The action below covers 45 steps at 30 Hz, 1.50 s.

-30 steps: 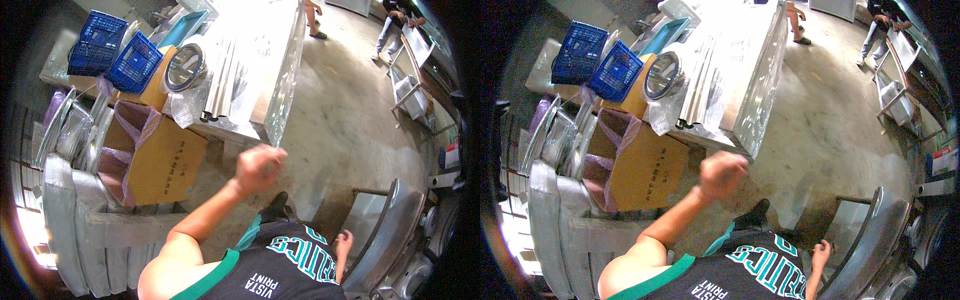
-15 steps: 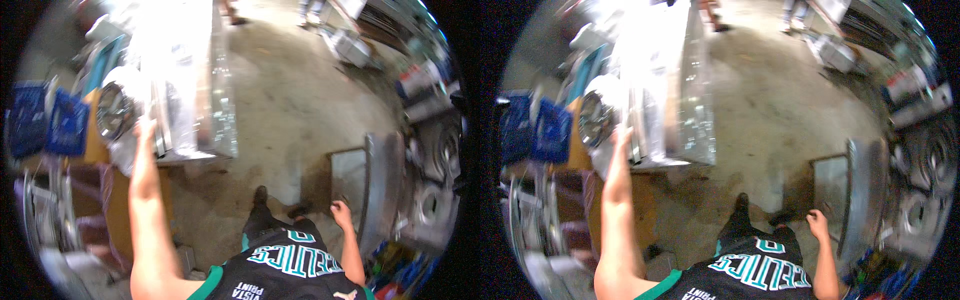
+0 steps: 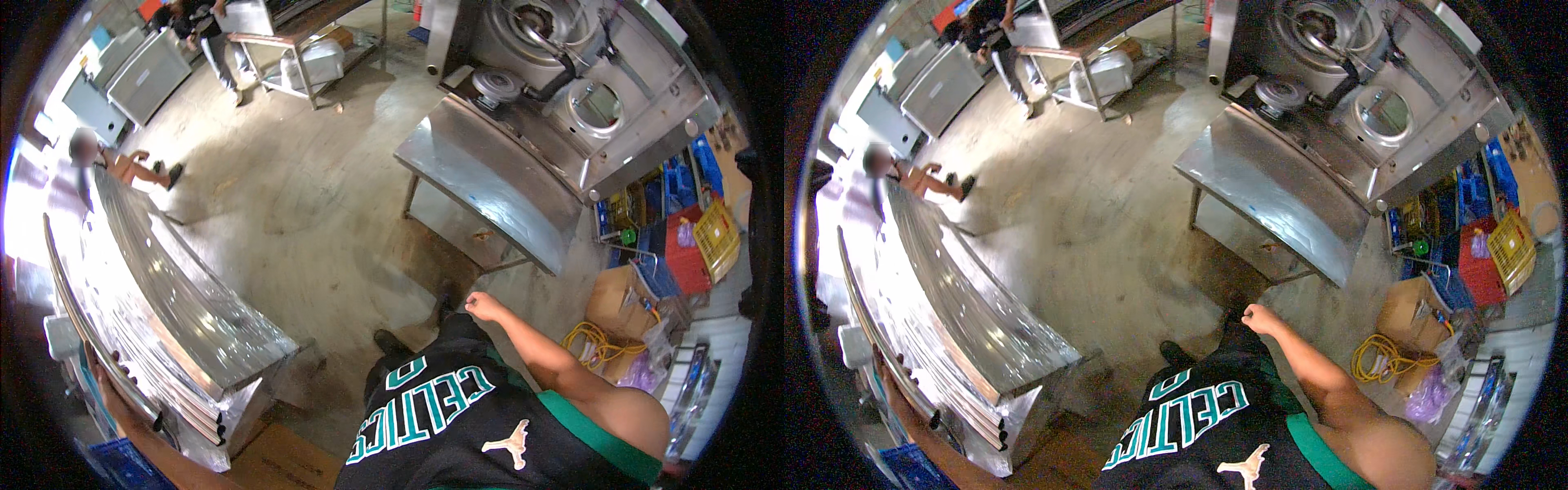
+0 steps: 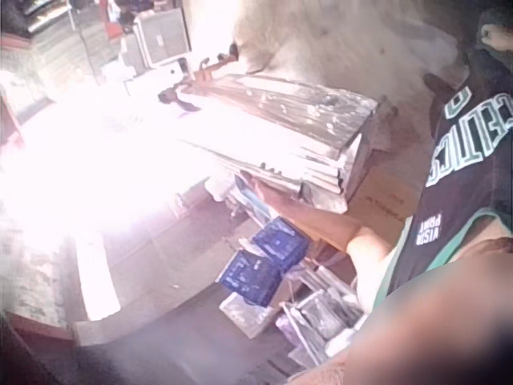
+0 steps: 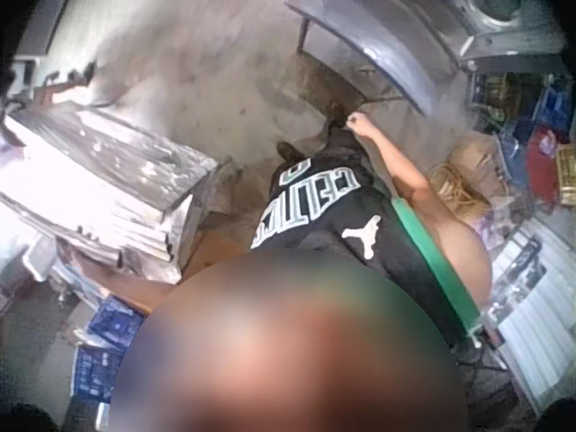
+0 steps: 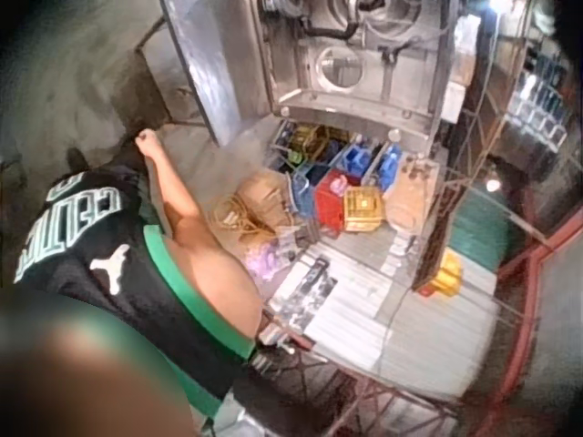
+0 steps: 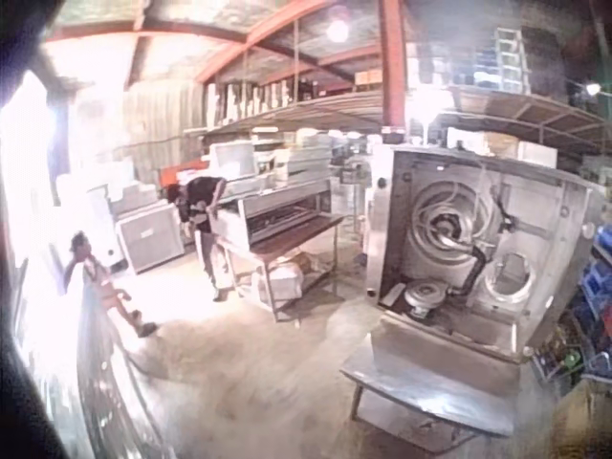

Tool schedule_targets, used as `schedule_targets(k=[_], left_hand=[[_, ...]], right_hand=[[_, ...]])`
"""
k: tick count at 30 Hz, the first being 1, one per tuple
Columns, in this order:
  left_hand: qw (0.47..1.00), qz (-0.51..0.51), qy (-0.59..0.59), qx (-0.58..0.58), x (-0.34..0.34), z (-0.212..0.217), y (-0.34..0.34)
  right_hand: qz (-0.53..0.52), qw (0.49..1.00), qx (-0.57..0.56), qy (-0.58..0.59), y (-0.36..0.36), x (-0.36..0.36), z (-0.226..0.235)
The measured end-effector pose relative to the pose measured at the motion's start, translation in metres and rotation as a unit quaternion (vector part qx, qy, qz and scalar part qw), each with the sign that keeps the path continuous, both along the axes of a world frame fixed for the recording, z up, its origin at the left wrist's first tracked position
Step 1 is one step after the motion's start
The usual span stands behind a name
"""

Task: The person assembles a stainless steel unit by repeatedly picking up metal rods and a small brush, positioning the rods against the unit, and tapping them into place. The person also handles a yellow hose near the end of the clip.

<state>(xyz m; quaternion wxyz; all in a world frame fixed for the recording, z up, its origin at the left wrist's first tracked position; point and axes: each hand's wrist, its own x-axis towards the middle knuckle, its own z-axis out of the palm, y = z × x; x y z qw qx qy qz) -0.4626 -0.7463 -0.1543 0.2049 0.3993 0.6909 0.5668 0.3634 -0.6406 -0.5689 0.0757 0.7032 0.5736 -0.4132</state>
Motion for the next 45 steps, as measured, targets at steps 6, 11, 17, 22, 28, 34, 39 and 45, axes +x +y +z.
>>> schedule_targets(k=[6, 11, 17, 22, 28, 34, 39, 45], left_hand=[[0.844, -0.402, -0.315, 0.162, 0.109, 0.078, 0.122], [0.755, -0.399, -0.457, 0.250, 0.189, 0.015, 0.200], [0.790, -0.326, -0.507, 0.112, 0.316, -0.103, 0.241], [0.925, -0.158, -0.303, -0.167, 0.400, -0.217, 0.225], [0.952, -0.076, -0.135, -0.263, 0.429, -0.381, 0.161], [0.907, -0.079, 0.218, -0.352, 0.414, -0.457, 0.093], [0.873, 0.118, 0.083, -0.466, 0.428, -0.490, 0.065], [0.889, 0.012, 0.181, -0.421, 0.447, -0.531, 0.050]], right_hand=[[-0.071, 0.992, 0.007, 0.104, 0.025, 0.003, -0.013], [-0.106, 0.987, 0.026, 0.121, 0.027, 0.022, -0.027], [-0.146, 0.979, 0.004, 0.141, 0.015, 0.054, -0.079], [-0.287, 0.943, -0.063, 0.156, 0.039, 0.081, -0.174], [-0.524, 0.840, -0.039, 0.133, 0.147, 0.134, -0.350], [-0.637, 0.762, -0.005, 0.121, 0.244, 0.199, -0.523], [-0.656, 0.755, 0.001, -0.023, 0.279, 0.209, -0.591], [-0.506, 0.850, -0.030, -0.145, 0.293, 0.211, -0.611]])
